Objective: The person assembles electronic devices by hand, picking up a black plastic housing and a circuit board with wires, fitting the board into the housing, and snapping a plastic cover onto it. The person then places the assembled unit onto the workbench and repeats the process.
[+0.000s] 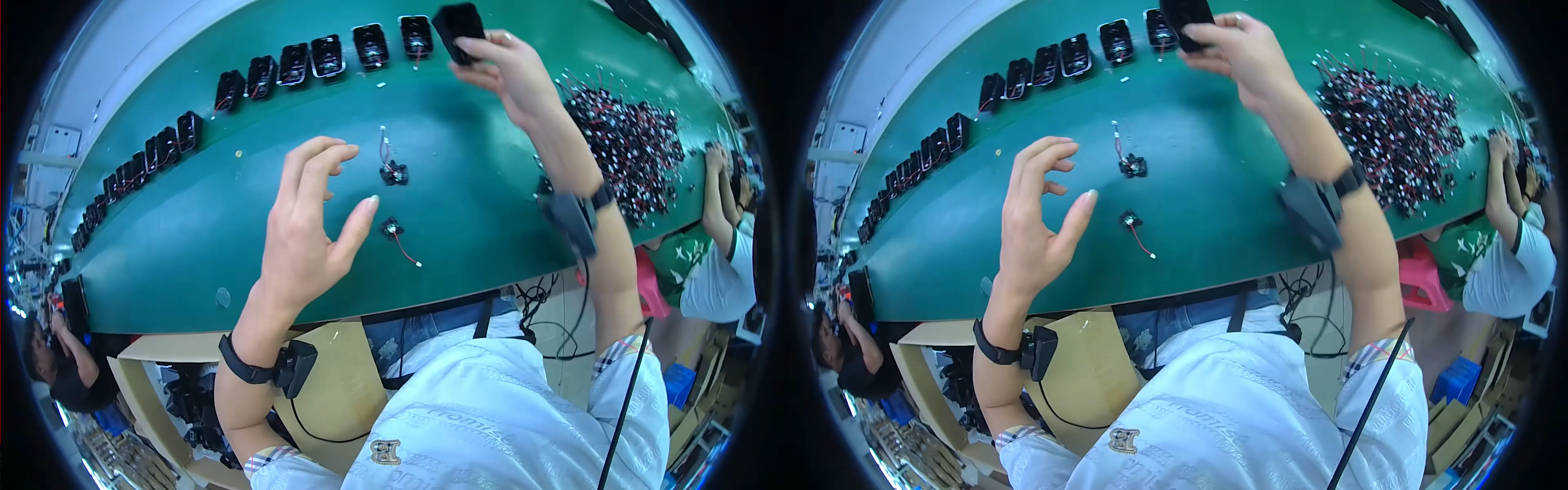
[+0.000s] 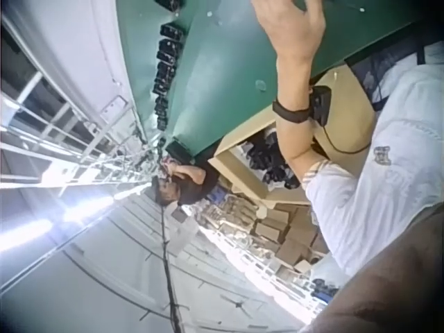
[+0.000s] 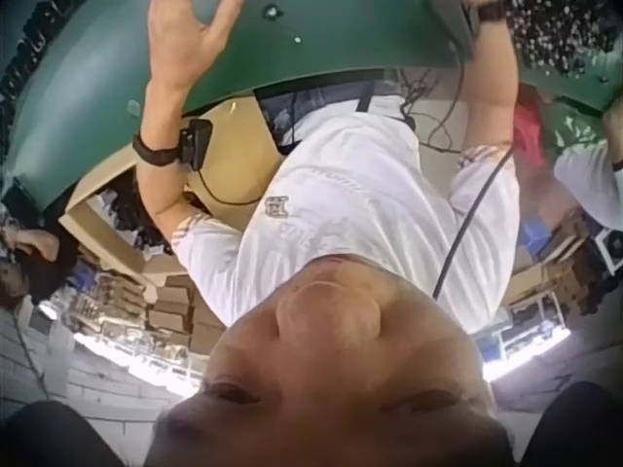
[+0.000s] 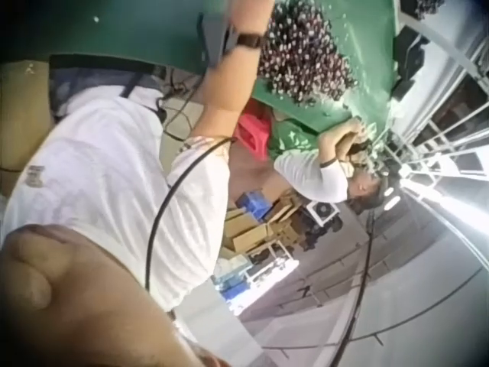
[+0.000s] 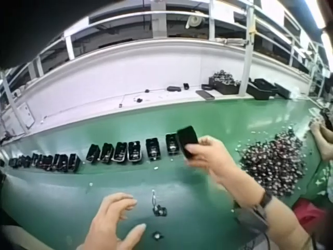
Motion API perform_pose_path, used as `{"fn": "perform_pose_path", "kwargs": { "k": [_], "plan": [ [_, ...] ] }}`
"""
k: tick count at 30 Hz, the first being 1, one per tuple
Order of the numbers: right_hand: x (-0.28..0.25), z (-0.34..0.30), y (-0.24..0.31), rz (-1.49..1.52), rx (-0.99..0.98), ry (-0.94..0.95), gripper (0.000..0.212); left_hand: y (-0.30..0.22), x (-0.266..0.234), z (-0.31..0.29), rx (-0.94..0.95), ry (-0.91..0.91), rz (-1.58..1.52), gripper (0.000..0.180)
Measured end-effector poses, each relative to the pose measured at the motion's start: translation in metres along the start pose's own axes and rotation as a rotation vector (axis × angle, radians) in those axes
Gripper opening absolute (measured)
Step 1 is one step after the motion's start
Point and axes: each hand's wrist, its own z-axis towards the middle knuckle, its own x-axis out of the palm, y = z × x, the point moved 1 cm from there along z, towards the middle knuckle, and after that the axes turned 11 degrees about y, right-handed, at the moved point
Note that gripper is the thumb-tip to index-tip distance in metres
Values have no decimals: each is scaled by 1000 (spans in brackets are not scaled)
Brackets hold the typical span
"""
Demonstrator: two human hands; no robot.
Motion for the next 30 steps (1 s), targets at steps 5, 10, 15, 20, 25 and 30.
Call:
{"fn": "perform_pose_path", "kwargs": {
  "k": [5,10,15,20,25,30],
  "plan": [
    [-58,72,-29,-263,180,-159,35,4,8,0,-46,128,24,42],
    [-75,84,-54,-1061,-73,-308,46,5,12,-2,-94,221,21,40],
    [-73,92,-55,-1303,4,-247,50,11,11,-3,-117,244,28,39],
    [-70,90,-49,-1358,66,-211,53,16,10,-3,-140,230,65,39],
    [-68,79,-31,-1363,209,-126,56,12,3,0,-169,234,16,40],
    [-23,22,4,-1274,-361,-4,29,0,-44,-22,-124,172,163,32]
  ]
}}
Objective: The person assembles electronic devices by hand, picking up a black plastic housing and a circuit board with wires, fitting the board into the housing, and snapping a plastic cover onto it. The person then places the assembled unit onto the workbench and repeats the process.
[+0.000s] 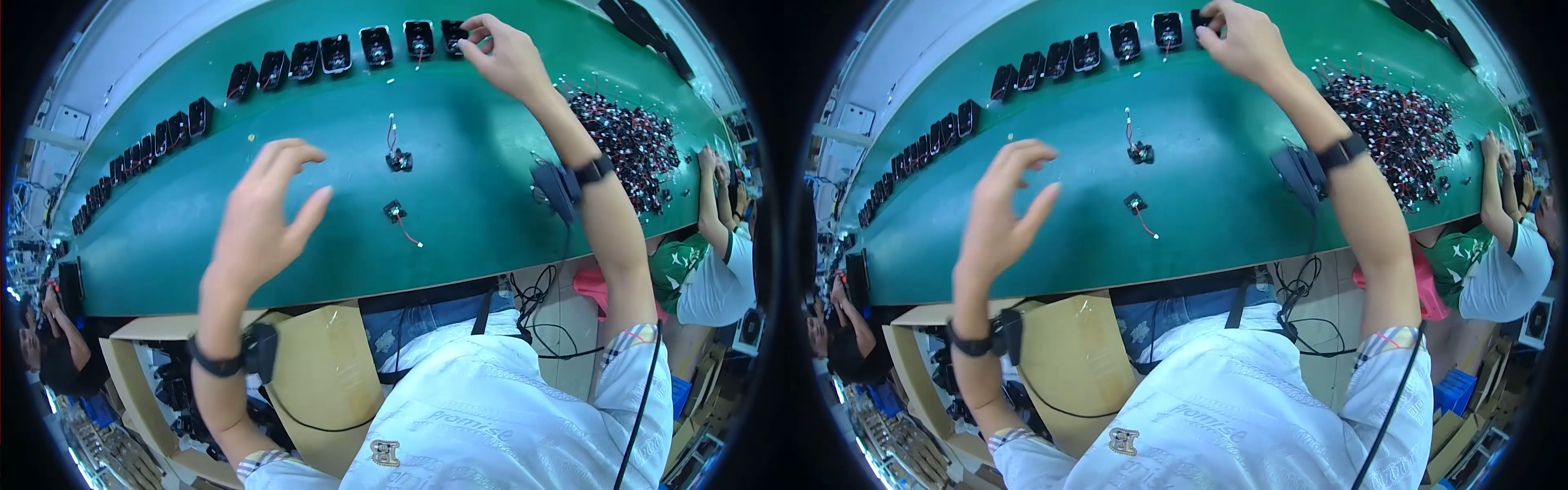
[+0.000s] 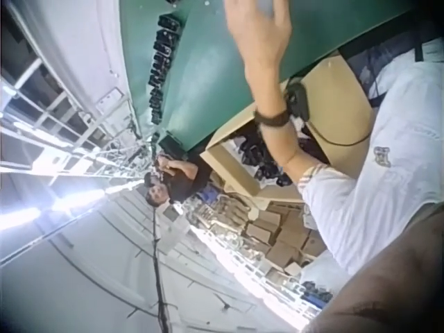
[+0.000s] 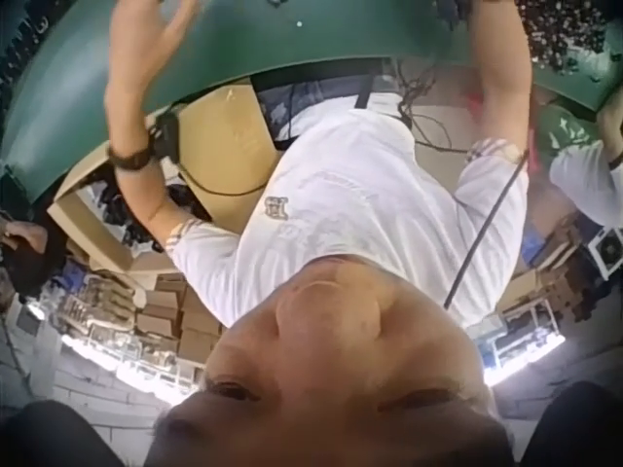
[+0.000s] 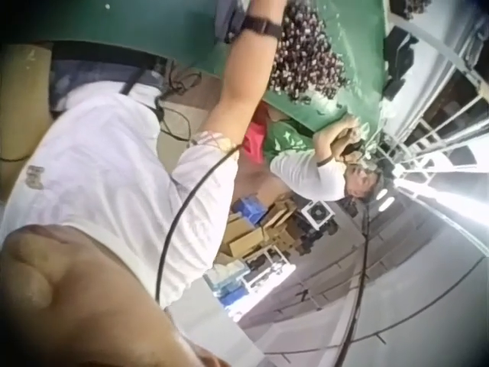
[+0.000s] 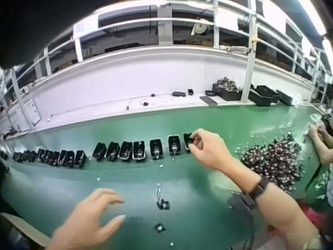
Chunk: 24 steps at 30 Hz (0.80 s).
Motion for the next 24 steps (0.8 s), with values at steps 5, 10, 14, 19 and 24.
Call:
{"fn": "perform_pose_path", "kwargs": {
  "k": [5,10,14,19,24],
  "plan": [
    [7,-90,96,210,-358,439,14,12,-56,-115,-397,-135,-32,13],
    [28,-89,109,189,-161,363,17,67,-18,-304,-944,-366,254,23],
    [49,-88,103,-7,-156,188,19,56,74,-336,-873,143,632,51],
    [25,-100,120,187,-353,325,22,64,55,-355,-966,10,494,53],
    [51,-110,117,190,-644,548,29,100,35,-387,-1010,19,641,55]
  ]
}}
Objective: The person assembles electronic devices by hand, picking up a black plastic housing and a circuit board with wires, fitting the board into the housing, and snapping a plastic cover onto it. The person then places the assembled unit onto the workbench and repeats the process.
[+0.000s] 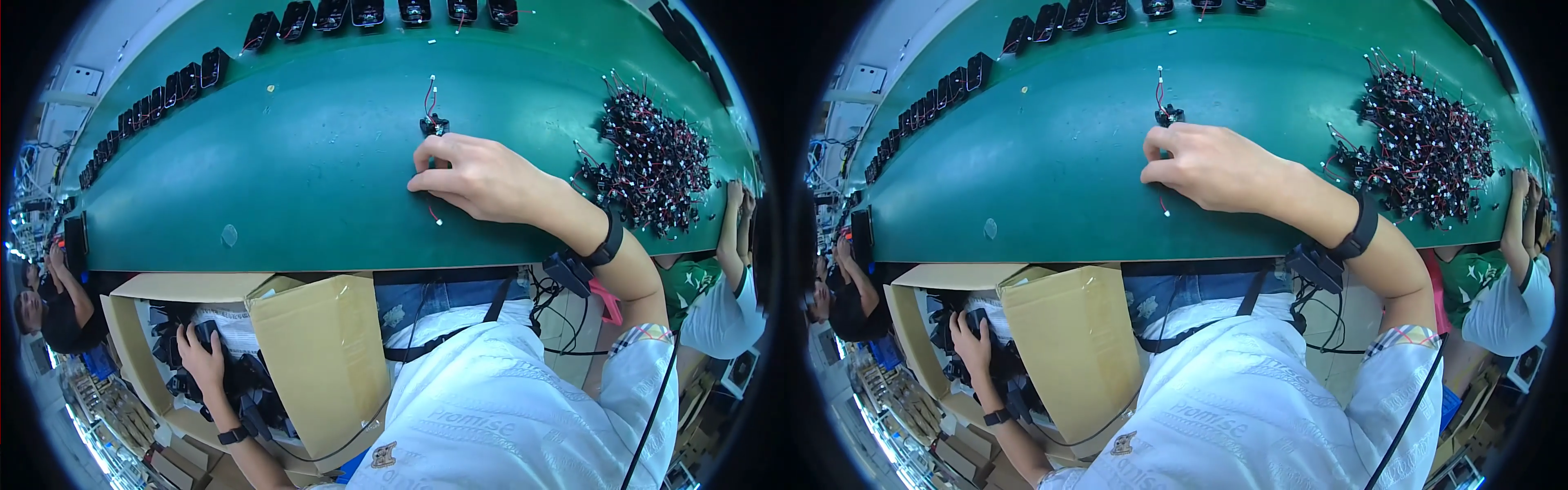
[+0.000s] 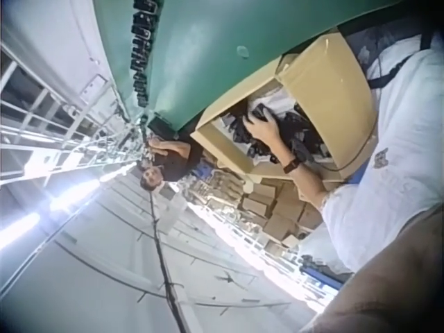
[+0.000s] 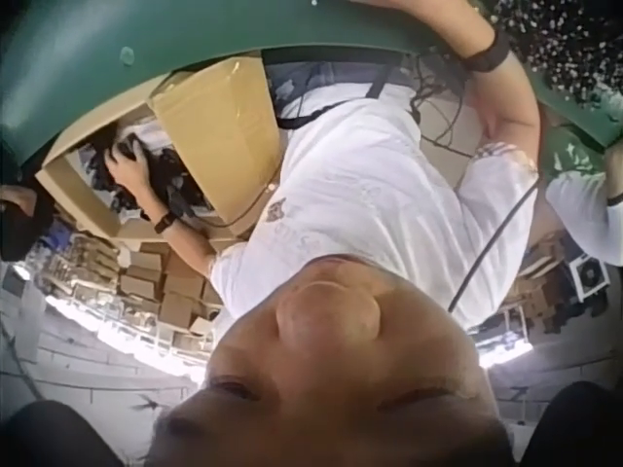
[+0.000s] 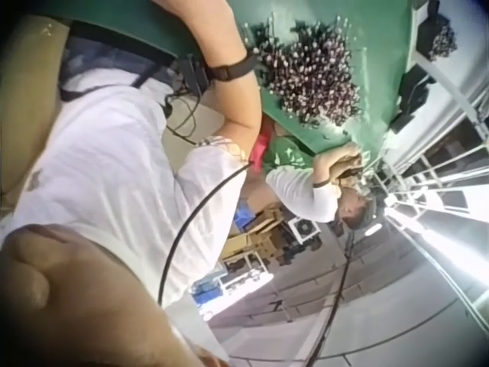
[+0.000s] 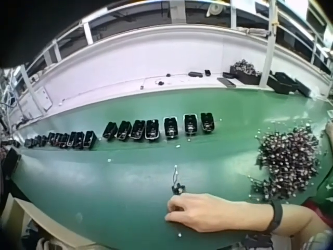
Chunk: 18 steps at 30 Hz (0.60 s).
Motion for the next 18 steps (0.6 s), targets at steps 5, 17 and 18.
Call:
{"fn": "perform_pose_path", "kwargs": {
  "k": [5,17,18],
  "plan": [
    [0,-1,-7,270,85,-48,17,-22,-10,0,-68,55,-86,46],
    [-6,8,4,357,40,-288,15,-138,-165,69,143,171,-2157,54],
    [-12,5,8,358,56,-322,17,-167,-172,81,122,277,-2193,53]
  ]
}}
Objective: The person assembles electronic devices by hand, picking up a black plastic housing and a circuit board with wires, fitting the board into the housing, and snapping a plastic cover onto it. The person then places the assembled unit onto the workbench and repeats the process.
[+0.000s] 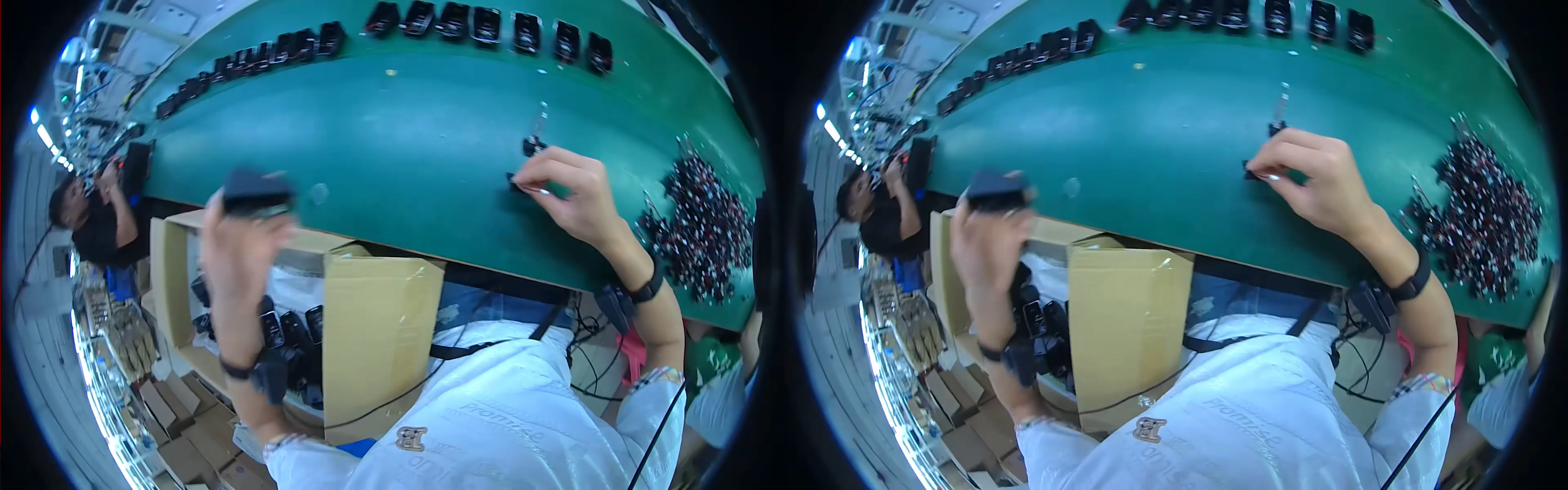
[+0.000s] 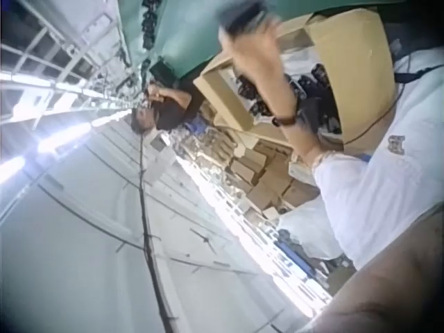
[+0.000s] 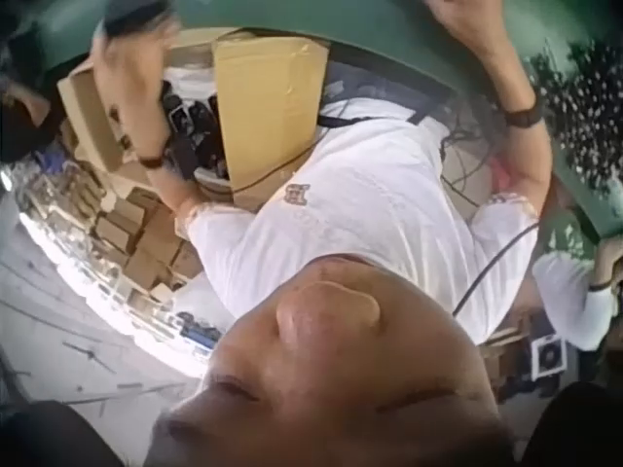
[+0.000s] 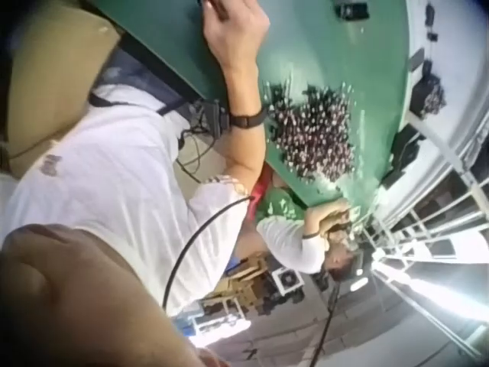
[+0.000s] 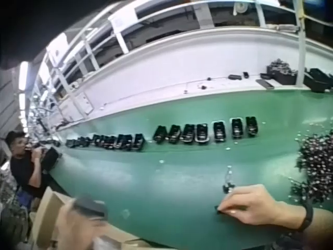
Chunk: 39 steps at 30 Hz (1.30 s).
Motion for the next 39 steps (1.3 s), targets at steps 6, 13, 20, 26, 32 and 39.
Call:
{"fn": "perform_pose_path", "kwargs": {
  "k": [6,13,20,26,32,39],
  "plan": [
    [-23,27,48,-17,-139,-178,26,52,88,72,-333,632,160,73],
    [-29,26,45,-26,-310,-289,31,80,148,100,-499,585,309,69],
    [-14,21,28,-129,-278,-185,31,115,152,117,-467,624,522,72],
    [-4,20,29,-122,-170,-186,29,124,148,113,-442,481,592,79],
    [-7,18,30,-137,-135,-154,30,119,146,113,-343,512,772,78],
    [4,20,29,-187,-82,-93,28,129,146,111,-340,447,842,79]
  ]
}}
